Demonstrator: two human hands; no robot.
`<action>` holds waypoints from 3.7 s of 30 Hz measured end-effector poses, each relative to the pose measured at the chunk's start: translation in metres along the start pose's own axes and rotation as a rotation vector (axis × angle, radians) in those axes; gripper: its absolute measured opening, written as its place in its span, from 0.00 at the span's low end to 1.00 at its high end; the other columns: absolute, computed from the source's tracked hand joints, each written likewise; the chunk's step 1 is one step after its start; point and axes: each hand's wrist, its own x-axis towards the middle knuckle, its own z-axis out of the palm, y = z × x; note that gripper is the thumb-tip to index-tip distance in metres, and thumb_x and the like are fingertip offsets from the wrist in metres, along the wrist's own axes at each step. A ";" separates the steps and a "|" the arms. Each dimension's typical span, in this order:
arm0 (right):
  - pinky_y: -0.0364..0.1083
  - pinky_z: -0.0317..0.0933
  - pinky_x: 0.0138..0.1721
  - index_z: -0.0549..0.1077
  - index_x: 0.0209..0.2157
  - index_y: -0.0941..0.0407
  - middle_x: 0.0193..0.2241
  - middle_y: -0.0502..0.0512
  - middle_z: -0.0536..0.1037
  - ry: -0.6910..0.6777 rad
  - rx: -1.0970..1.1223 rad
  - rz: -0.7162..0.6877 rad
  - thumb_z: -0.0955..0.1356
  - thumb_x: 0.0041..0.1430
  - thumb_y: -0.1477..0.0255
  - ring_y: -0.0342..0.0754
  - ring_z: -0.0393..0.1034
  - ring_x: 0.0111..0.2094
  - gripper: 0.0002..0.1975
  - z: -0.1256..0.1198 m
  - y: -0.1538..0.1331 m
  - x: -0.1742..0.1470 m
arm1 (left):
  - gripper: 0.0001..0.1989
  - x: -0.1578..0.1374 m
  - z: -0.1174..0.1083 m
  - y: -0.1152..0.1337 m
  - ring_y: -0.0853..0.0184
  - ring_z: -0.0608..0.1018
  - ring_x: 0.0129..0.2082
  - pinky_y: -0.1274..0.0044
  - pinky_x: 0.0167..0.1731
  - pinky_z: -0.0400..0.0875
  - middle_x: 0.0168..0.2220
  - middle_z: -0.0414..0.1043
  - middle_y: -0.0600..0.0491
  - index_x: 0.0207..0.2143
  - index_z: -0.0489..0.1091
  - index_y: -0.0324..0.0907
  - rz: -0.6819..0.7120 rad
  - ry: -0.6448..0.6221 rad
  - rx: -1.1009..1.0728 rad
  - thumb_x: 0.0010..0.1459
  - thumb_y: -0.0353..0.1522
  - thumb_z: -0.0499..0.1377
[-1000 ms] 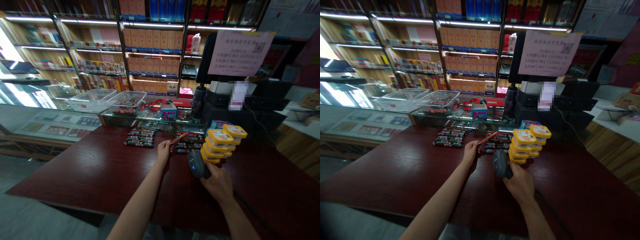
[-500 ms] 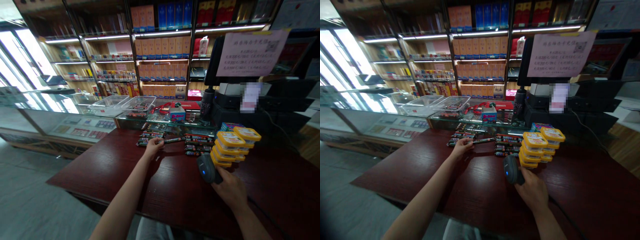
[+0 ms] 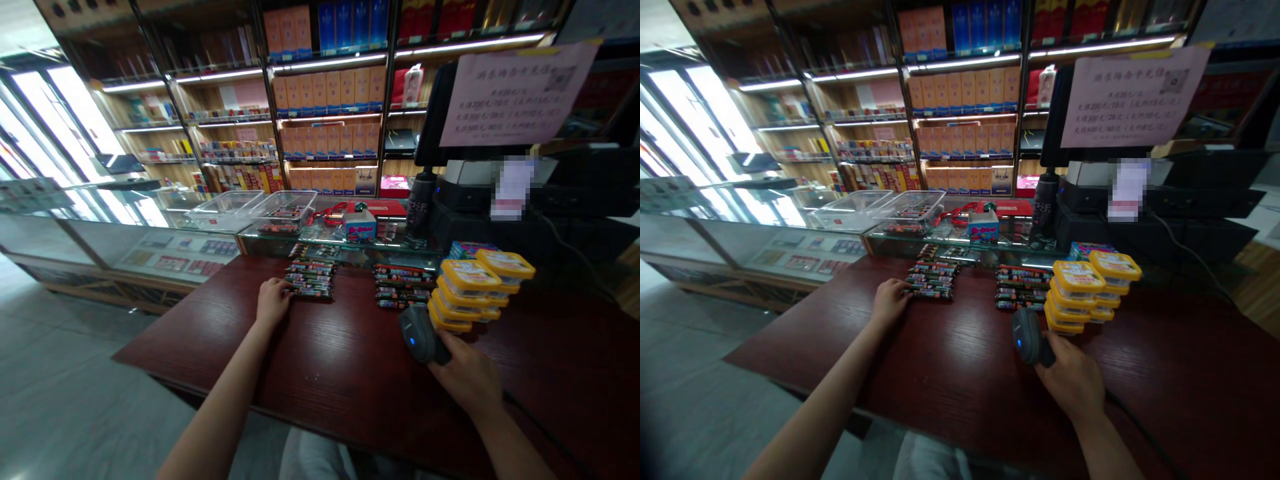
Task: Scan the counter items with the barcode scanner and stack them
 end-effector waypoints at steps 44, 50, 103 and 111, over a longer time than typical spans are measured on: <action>0.45 0.59 0.30 0.72 0.40 0.52 0.33 0.52 0.80 -0.101 0.078 0.068 0.65 0.52 0.68 0.50 0.75 0.32 0.13 -0.009 -0.003 0.003 | 0.08 -0.021 0.113 0.152 0.70 0.72 0.22 0.79 0.25 0.66 0.22 0.71 0.53 0.31 0.71 0.39 -0.135 -0.356 -0.763 0.55 0.35 0.57; 0.44 0.60 0.31 0.72 0.41 0.52 0.35 0.53 0.80 -0.072 0.074 0.065 0.65 0.51 0.70 0.50 0.75 0.34 0.14 -0.008 -0.003 0.002 | 0.16 -0.020 0.099 0.133 0.75 0.72 0.20 0.83 0.24 0.71 0.22 0.71 0.53 0.25 0.71 0.34 -0.549 -0.341 -1.363 0.45 0.40 0.67; 0.46 0.66 0.31 0.69 0.46 0.54 0.39 0.54 0.80 0.054 0.025 -0.081 0.63 0.54 0.68 0.51 0.76 0.35 0.17 0.019 0.014 -0.005 | 0.11 0.100 0.059 0.016 0.70 0.74 0.18 0.79 0.20 0.70 0.17 0.67 0.55 0.20 0.66 0.36 -0.807 0.478 -0.934 0.48 0.33 0.63; 0.44 0.67 0.31 0.70 0.47 0.52 0.39 0.52 0.80 -0.040 0.076 -0.009 0.63 0.55 0.64 0.50 0.76 0.34 0.17 0.024 0.022 -0.005 | 0.07 0.110 0.072 0.007 0.56 0.78 0.40 0.69 0.42 0.72 0.31 0.76 0.45 0.30 0.74 0.35 -0.604 0.274 -0.696 0.45 0.28 0.62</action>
